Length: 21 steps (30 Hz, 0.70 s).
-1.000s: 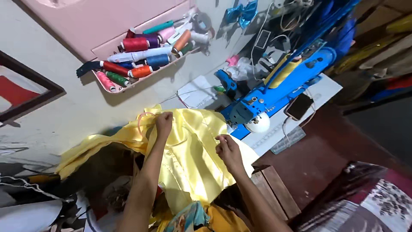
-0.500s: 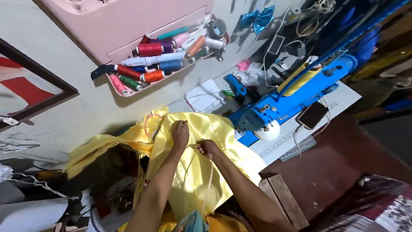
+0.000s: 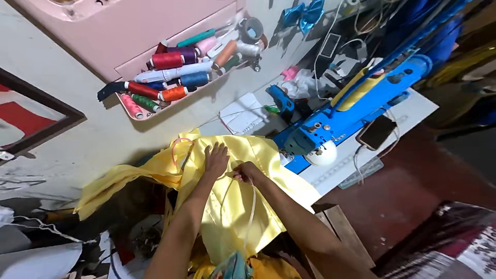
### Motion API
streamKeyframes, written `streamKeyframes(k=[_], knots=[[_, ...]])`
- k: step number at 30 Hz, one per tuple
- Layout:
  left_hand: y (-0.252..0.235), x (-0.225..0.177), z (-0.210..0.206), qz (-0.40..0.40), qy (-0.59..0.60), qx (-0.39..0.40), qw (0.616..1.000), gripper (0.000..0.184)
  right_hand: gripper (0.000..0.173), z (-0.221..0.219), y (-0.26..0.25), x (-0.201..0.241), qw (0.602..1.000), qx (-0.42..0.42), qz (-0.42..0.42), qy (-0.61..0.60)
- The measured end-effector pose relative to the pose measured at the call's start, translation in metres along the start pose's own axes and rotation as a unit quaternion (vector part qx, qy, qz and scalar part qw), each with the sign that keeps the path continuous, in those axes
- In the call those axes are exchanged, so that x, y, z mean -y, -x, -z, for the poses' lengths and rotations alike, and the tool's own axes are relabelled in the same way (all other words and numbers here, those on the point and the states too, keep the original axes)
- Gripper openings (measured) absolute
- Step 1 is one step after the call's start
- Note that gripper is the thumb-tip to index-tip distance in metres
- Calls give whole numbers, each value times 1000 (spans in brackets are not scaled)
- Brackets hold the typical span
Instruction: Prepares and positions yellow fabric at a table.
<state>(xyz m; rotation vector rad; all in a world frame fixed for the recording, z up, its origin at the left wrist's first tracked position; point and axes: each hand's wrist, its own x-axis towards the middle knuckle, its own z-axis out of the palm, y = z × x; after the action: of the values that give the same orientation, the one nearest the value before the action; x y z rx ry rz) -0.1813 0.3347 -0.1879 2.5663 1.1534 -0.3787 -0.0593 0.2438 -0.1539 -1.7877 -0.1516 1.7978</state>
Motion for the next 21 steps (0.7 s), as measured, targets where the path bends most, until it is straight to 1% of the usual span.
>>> streamKeyframes(k=[3, 5, 7, 10, 12, 15, 17, 19, 21], knots=[[-3, -1, 3, 4, 3, 26, 1000, 52, 33, 3, 2, 7, 999, 21, -2, 48], [-6, -3, 5, 10, 4, 40, 999, 52, 37, 6, 0, 9, 997, 36, -5, 75], [-9, -4, 4, 15, 5, 42, 999, 52, 39, 11, -1, 7, 992, 43, -2, 117], [-9, -7, 4, 20, 4, 39, 999, 52, 37, 20, 8, -6, 977, 43, 26, 207], [-8, -7, 3, 21, 7, 32, 999, 54, 38, 27, 23, -23, 964, 22, 65, 258], [-7, -6, -1, 28, 9, 27, 999, 60, 36, 43, 49, -56, 944, -43, 118, 306], [-7, -7, -2, 39, 11, 34, 999, 68, 37, 56, 64, -75, 938, -81, 121, 313], [-7, -9, -4, 44, 16, 33, 998, 73, 38, 70, 74, -92, 947, -101, 107, 285], [-6, -11, -3, 42, 15, 30, 999, 70, 38, 79, 82, -107, 960, -95, 102, 243]])
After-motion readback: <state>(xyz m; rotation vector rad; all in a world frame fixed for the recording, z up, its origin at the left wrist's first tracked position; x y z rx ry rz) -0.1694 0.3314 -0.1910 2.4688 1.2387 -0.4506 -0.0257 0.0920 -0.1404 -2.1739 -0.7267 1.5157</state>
